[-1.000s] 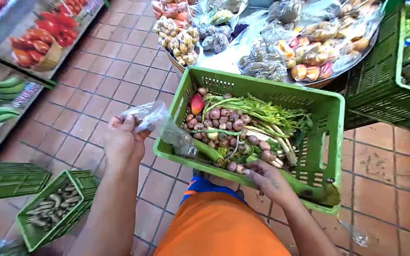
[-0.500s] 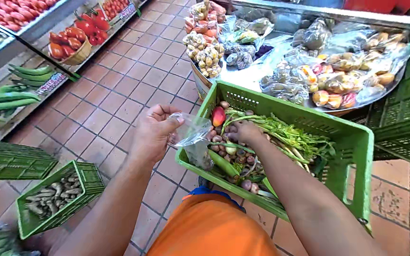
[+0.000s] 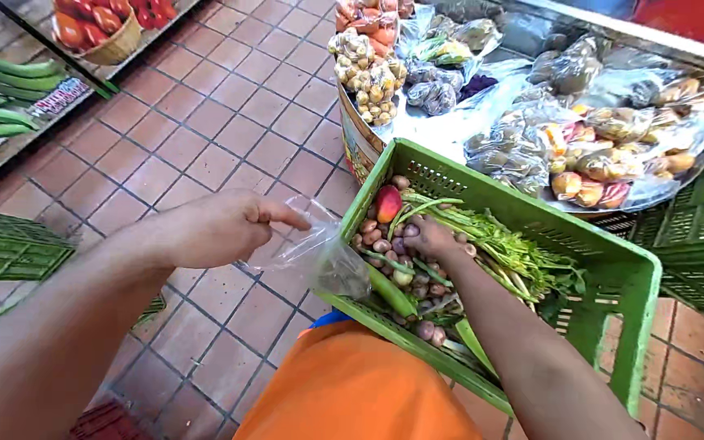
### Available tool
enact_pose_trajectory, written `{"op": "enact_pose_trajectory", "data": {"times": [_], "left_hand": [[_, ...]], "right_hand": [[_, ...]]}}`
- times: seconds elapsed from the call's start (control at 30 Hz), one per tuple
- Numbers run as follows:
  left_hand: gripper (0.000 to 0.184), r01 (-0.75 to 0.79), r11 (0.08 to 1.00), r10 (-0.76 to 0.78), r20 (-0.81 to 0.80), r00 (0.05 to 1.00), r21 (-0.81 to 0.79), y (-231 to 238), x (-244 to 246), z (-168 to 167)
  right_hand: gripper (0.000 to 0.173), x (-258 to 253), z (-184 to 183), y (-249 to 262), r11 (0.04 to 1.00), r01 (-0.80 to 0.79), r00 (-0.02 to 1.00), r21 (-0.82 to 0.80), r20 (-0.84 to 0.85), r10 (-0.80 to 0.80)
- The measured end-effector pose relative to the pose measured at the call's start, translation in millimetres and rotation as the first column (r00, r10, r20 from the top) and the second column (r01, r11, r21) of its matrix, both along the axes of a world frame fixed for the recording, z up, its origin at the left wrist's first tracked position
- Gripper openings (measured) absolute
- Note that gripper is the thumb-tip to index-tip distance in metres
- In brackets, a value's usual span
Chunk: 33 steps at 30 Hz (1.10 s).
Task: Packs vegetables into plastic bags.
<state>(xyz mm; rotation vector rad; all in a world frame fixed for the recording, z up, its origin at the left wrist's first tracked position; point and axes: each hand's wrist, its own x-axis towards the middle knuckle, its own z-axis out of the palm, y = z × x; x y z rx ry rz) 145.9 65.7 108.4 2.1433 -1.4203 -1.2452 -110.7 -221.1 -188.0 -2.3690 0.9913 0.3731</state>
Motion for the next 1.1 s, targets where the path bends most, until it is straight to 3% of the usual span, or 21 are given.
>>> {"op": "enact_pose_trajectory", "data": {"times": [0.1,0.2,0.27,0.37,0.4,0.47,0.57,0.67,0.7,0.77,0.8,0.87,0.93,0.97,1.03,1.1], "left_hand": [[0.057,-0.241,0.965,0.204,-0.283,0.937,-0.103,-1.4,-32.0,14.8],[0.058,-0.349,0.925,0.209,-0.57,0.795,-0.149,-4.7,-80.8,15.0],[0.063,-0.357,0.923,0.229,-0.544,0.807,-0.14,-10.6,-115.0,4.0],[0.069,-0.251,0.964,0.201,-0.383,0.902,-0.083,-20.3,-160.5,-13.9],[0.071,-0.205,0.975,0.162,-0.355,0.921,-0.086,-22.0,-172.2,-21.1],[0.074,-0.138,0.988,0.111,-0.307,0.945,-0.069,-23.8,-189.6,-36.7],[0.077,-0.158,0.987,0.156,-0.227,0.961,0.009,-26.7,-204.0,-71.2],[0.078,-0.213,0.977,0.212,-0.211,0.954,0.015,-24.9,-204.8,-91.5],[0.077,-0.248,0.969,0.24,-0.24,0.941,-0.003,-21.5,-201.8,-91.9],[0.08,-0.353,0.935,0.324,-0.314,0.892,-0.04,-12.8,-192.1,-89.7],[0.08,-0.422,0.904,0.375,-0.359,0.855,-0.061,-7.1,-186.0,-87.4],[0.079,-0.534,0.837,0.442,-0.426,0.789,-0.122,4.5,-170.2,-76.4],[0.077,-0.632,0.751,0.456,-0.538,0.708,-0.195,16.5,-154.3,-59.5],[0.076,-0.653,0.724,0.42,-0.608,0.673,-0.222,19.5,-145.9,-49.2],[0.074,-0.677,0.687,0.345,-0.7,0.625,-0.265,19.7,-134.6,-30.1],[0.074,-0.686,0.673,0.314,-0.733,0.603,-0.276,18.1,-131.3,-16.4]], "right_hand": [[0.056,-6.3,10.8,-5.7,0.985,0.083,0.978,0.154,0.18,-0.111],[0.05,-40.5,85.9,27.8,0.813,0.164,0.795,0.559,0.413,-0.444],[0.048,-82.8,157.3,64.7,0.616,-0.05,0.692,0.786,0.472,-0.546],[0.042,-121.4,226.1,101.4,0.286,-0.546,0.648,0.787,0.614,-0.451],[0.04,-121.3,231.7,108.9,0.167,-0.566,0.689,0.807,0.574,-0.443],[0.03,-113.8,224.2,122.9,0.038,-0.305,0.807,0.952,0.28,-0.52],[0.026,-97.6,200.4,130.3,-0.078,0.076,0.795,0.994,-0.108,-0.597],[0.052,-92.2,196.7,135.8,-0.12,0.151,0.781,0.981,-0.193,-0.594],[0.063,-93.5,198.8,134.2,-0.102,0.109,0.816,0.989,-0.147,-0.56],[0.065,-97.4,201.4,117.9,0.007,-0.036,0.897,0.999,0.035,-0.441],[0.057,-97.5,197.4,105.7,0.134,-0.086,0.895,0.987,0.136,-0.425],[0.036,-86.3,170.0,73.7,0.514,-0.094,0.833,0.853,0.349,-0.428],[0.027,-62.6,117.0,44.3,0.861,-0.015,0.846,0.509,0.465,-0.26],[0.035,-48.3,87.3,36.4,0.947,-0.045,0.888,0.317,0.447,-0.107],[0.057,-20.0,40.7,40.6,0.975,-0.207,0.954,0.083,0.238,0.183],[0.074,2.2,17.1,65.2,0.939,-0.339,0.94,-0.054,0.021,0.341]]}}
